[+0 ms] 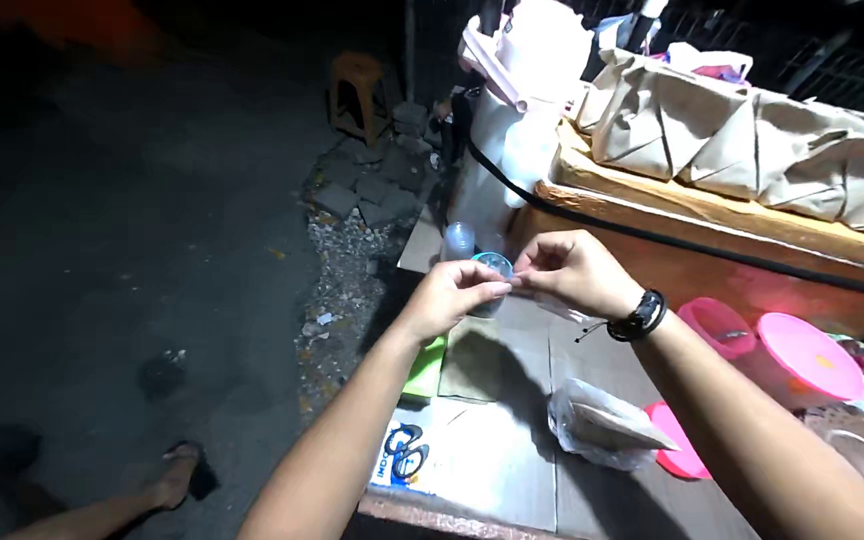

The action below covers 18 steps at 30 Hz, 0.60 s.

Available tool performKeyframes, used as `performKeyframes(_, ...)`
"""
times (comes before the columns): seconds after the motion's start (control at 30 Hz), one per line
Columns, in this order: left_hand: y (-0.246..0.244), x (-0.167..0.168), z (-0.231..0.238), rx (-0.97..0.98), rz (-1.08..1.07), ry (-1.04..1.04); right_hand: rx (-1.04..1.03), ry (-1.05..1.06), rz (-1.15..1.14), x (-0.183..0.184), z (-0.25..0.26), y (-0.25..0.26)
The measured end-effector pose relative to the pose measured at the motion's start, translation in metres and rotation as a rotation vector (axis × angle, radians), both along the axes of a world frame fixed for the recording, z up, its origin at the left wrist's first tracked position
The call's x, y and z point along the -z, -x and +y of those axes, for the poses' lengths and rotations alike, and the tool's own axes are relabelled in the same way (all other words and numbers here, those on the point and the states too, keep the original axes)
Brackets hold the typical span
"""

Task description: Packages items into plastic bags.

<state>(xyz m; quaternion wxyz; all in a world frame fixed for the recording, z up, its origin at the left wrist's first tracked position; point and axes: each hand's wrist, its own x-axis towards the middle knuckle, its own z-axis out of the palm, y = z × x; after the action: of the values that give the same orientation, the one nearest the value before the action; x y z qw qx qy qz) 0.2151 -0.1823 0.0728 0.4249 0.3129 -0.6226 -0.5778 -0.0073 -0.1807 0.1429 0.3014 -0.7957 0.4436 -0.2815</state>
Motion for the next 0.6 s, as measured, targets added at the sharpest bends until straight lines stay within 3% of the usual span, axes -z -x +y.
performKeyframes(0.13, 0.008, 0.003, -0.004, 0.025, 0.01, -0.002, 0.019, -0.162, -0.112, 0.003, 0.011, 0.025)
performKeyframes(0.23, 0.019, -0.001, -0.005, 0.029, -0.091, -0.019, 0.061, -0.226, -0.19, 0.008, 0.018, 0.041)
performKeyframes(0.3, 0.03, 0.003, -0.006, -0.043, -0.177, 0.081, 0.078, -0.245, -0.237, 0.013, 0.021, 0.052)
performKeyframes(0.4, 0.053, 0.008, -0.004, -0.127, -0.227, 0.225, 0.229, -0.055, -0.136, 0.023, 0.034, 0.062)
performKeyframes(0.47, 0.067, 0.007, 0.0, -0.036, -0.152, 0.186, 0.407, 0.308, 0.092, 0.037, 0.051, 0.068)
performKeyframes(0.53, 0.086, 0.006, 0.007, 0.05, -0.035, 0.055, 0.506, 0.541, 0.08, 0.056, 0.07, 0.069)
performKeyframes(0.6, 0.105, 0.004, 0.017, 0.158, 0.067, -0.178, 0.478, 0.247, -0.09, 0.063, 0.088, 0.063)
